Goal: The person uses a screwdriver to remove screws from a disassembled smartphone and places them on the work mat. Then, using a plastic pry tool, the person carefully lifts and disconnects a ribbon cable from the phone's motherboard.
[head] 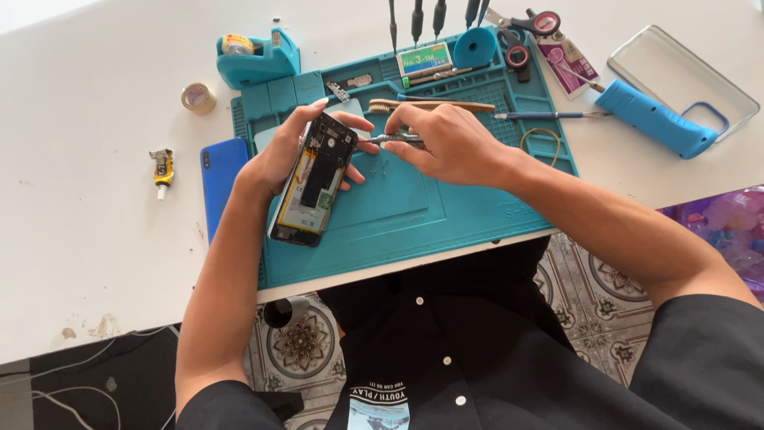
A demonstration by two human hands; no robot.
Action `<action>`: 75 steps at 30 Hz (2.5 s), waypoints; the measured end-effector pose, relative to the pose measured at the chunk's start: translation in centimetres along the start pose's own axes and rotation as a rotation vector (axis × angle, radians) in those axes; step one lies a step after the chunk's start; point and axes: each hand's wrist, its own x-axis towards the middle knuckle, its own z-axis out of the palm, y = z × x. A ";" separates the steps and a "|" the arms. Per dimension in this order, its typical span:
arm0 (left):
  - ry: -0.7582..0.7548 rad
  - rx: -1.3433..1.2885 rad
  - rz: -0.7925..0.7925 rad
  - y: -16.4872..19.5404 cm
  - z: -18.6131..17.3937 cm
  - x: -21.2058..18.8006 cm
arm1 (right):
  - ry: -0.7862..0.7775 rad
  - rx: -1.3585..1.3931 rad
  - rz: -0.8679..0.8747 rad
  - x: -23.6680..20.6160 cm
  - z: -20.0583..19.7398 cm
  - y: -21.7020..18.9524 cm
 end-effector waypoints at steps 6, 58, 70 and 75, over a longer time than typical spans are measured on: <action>0.022 -0.005 -0.008 0.0 0.0 0.0 | 0.018 0.019 0.005 0.1 -0.2 0.1; 0.036 0.049 -0.005 0.5 0.5 -0.2 | -0.015 -0.101 0.129 0.1 -0.3 0.7; 0.040 0.045 0.021 0.2 0.3 -0.1 | 0.005 -0.105 0.166 0.0 -0.7 0.8; 0.049 0.048 0.030 0.2 0.1 -0.1 | 0.012 -0.089 0.109 0.2 -0.4 0.8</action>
